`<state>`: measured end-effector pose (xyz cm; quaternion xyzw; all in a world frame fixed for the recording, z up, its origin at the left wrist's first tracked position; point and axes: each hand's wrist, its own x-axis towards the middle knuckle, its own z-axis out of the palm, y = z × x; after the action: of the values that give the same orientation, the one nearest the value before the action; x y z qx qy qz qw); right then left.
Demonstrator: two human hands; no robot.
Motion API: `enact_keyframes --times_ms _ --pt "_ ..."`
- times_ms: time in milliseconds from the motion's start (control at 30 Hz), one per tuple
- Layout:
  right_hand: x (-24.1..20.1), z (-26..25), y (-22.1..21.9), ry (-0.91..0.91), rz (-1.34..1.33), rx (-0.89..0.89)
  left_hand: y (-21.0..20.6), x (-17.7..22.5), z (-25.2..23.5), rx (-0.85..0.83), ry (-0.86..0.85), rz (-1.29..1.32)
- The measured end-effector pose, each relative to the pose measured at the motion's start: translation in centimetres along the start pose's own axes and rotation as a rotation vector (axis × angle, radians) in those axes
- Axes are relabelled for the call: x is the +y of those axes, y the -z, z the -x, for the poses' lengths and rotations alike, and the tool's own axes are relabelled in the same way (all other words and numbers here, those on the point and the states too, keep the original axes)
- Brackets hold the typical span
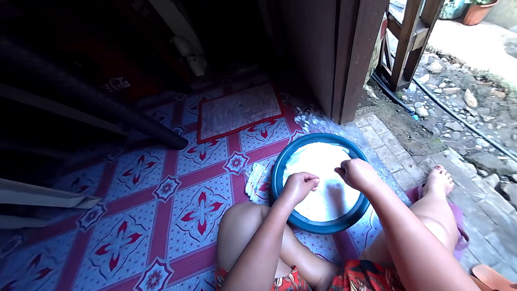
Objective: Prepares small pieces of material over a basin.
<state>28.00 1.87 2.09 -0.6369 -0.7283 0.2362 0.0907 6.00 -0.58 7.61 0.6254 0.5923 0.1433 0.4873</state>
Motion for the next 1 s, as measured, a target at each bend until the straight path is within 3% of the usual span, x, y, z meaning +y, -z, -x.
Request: enact_keyframes --times_ms 233,400,833,1000 --pt "-0.9 0.7 -0.9 0.143 -0.313 -0.015 -0.3 0.5 0.6 0.023 -0.025 0.051" --pt "-2.5 1.3 0.1 0.021 -0.601 -0.123 -0.6 0.8 0.7 0.009 -0.05 0.038" --pt "-3.5 0.2 -1.9 0.018 -0.372 0.093 -0.6 0.4 0.2 0.017 0.003 0.082" --pt "-3.0 0.3 -1.8 0.02 -0.503 0.062 -0.4 -0.2 -0.1 0.024 -0.052 0.197"
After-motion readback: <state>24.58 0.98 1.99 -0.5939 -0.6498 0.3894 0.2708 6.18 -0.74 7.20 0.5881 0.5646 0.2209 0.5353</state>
